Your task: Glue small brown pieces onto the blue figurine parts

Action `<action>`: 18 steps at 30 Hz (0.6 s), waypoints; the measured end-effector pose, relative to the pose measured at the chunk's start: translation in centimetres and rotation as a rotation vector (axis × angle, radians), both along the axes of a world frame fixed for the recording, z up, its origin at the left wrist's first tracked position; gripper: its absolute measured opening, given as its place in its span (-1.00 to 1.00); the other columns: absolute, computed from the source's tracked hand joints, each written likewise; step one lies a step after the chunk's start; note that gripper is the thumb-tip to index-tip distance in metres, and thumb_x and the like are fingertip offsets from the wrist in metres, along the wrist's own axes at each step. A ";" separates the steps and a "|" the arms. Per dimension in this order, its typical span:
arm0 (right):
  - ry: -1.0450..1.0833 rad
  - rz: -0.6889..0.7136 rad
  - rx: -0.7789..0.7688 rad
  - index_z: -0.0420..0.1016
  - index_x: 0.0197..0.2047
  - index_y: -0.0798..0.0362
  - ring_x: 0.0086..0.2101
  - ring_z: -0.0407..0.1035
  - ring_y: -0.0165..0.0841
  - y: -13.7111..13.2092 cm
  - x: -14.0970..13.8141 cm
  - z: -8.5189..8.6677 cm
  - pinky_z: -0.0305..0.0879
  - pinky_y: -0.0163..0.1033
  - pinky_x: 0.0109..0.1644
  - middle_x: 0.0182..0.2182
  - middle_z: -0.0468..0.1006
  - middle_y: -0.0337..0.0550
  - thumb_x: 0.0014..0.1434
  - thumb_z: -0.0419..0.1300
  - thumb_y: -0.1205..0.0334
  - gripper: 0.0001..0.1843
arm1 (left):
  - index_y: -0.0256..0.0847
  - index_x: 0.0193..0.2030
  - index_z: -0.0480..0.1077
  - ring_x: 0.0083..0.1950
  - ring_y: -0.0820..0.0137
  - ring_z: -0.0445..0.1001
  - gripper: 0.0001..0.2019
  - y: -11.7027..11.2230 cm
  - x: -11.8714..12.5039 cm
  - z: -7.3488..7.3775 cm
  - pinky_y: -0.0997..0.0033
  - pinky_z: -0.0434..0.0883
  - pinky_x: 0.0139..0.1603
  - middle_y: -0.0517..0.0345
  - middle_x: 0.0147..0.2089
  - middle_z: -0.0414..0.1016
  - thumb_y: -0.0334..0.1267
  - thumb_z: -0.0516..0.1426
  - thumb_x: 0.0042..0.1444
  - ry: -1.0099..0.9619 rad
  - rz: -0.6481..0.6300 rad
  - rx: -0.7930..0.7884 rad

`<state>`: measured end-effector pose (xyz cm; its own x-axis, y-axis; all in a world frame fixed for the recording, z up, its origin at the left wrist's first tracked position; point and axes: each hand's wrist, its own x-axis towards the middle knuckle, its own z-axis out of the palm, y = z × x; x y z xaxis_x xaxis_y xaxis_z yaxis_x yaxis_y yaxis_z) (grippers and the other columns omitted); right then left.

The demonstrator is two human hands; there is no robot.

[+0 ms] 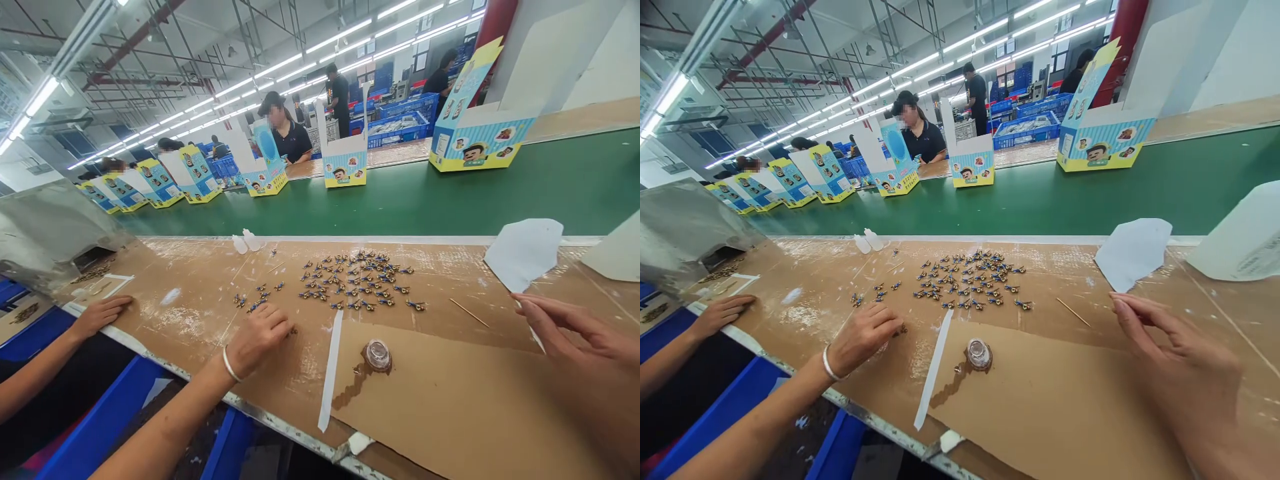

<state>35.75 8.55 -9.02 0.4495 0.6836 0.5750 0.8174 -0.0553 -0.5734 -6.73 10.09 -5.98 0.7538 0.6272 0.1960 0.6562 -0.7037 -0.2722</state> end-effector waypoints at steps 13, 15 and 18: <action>-0.090 0.008 -0.011 0.52 -0.27 0.00 -0.40 0.44 -0.36 0.5 0.7 -0.8 0.15 -0.34 -0.45 -0.29 0.57 -0.20 0.08 -0.14 -0.36 -0.34 | -0.41 0.01 0.34 -0.06 0.29 0.48 -0.71 -2.0 0.3 -1.0 0.18 0.46 0.03 -0.11 -0.17 0.56 -0.46 -0.12 0.26 -0.101 -0.408 -0.010; -0.091 0.010 -0.016 0.52 -0.28 0.00 -0.39 0.44 -0.35 0.4 0.5 -0.5 0.15 -0.33 -0.45 -0.30 0.57 -0.20 0.07 -0.16 -0.37 -0.32 | -0.36 0.03 0.35 -0.02 0.30 0.48 -0.70 -2.3 -0.3 -1.5 0.18 0.46 0.03 -0.08 -0.15 0.56 -0.45 -0.12 0.26 -0.167 -0.389 -0.011; -0.085 0.005 -0.021 0.52 -0.26 0.00 -0.40 0.44 -0.35 0.1 0.0 0.1 0.16 -0.33 -0.43 -0.28 0.57 -0.19 0.08 -0.16 -0.36 -0.32 | -0.18 -0.04 0.42 -0.04 0.36 0.50 -0.71 -2.3 -1.9 -2.0 0.23 0.44 0.06 0.06 -0.16 0.59 -0.35 -0.08 0.27 -0.339 -0.131 -0.127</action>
<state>35.78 8.69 -8.90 0.3964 0.6981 0.5963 0.8633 -0.0625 -0.5008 -8.67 7.75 -7.95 0.7351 0.5650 0.3747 0.5960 -0.8020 0.0399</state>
